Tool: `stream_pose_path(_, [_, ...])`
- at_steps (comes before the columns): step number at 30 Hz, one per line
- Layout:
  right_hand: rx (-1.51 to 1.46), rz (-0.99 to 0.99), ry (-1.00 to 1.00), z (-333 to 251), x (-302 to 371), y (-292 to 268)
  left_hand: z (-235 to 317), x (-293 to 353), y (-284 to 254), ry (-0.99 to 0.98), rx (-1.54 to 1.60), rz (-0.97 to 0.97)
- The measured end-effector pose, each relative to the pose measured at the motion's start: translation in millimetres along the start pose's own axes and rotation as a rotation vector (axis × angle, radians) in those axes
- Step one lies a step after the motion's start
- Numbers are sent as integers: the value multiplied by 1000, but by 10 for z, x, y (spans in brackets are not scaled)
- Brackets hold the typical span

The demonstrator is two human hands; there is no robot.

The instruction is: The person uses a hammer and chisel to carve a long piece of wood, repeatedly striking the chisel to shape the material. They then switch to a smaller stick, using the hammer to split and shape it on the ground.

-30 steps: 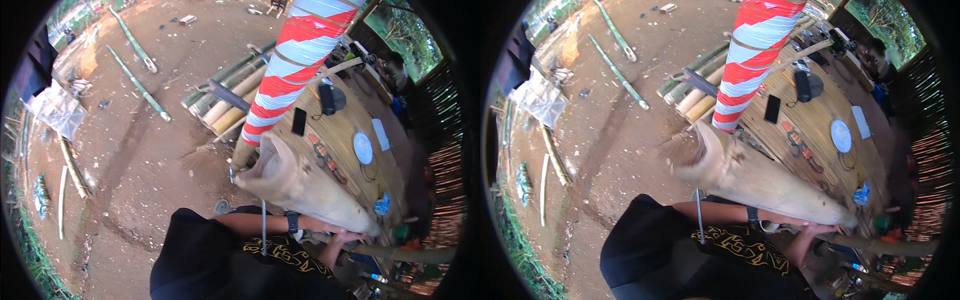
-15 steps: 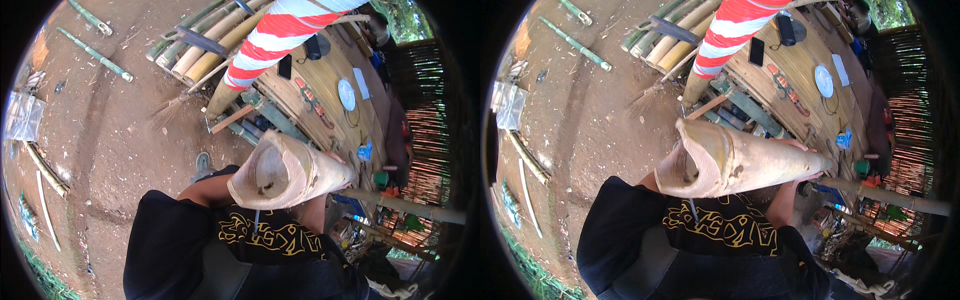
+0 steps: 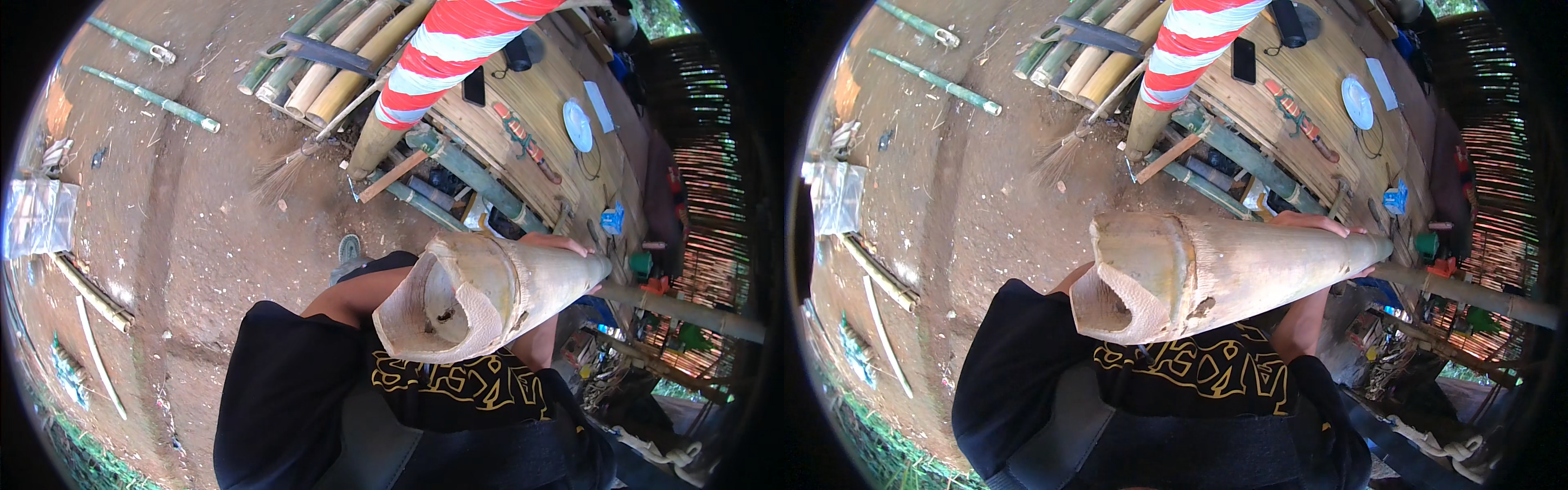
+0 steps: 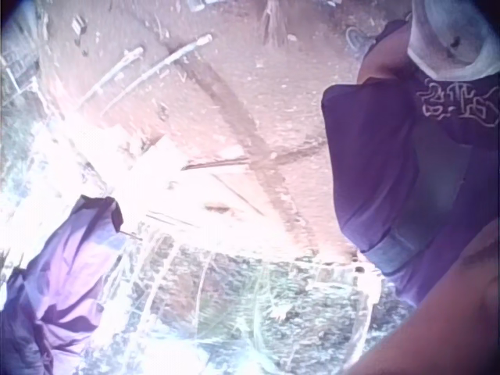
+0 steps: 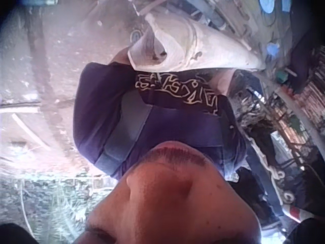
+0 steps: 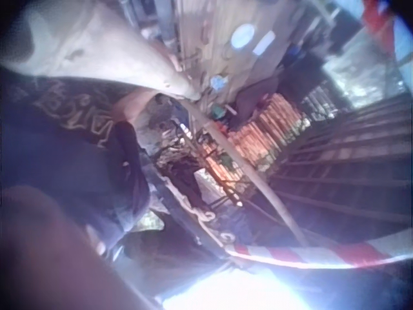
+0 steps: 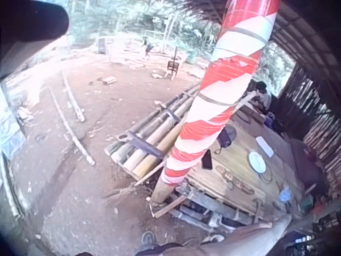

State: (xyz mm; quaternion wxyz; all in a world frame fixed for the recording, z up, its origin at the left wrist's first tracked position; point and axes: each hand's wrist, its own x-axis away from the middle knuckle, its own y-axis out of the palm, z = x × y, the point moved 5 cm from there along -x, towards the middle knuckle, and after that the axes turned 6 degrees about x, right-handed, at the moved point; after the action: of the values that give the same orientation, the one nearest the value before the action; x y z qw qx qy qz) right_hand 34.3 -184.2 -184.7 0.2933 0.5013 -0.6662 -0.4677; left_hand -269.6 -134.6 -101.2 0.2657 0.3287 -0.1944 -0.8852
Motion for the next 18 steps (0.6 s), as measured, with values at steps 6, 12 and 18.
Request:
stream_pose_path(6, [120, 1, -97, -217, 78, -175, -159, -234, 71, 15, 41, -50])
stream_pose_path(12, [140, -4, -206, -209, -141, -294, -283, -662, 21, 129, 63, -75])
stream_pose_path(18, [198, 399, -466, -491, -91, -33, -513, -1185, 33, 89, -364, -167])
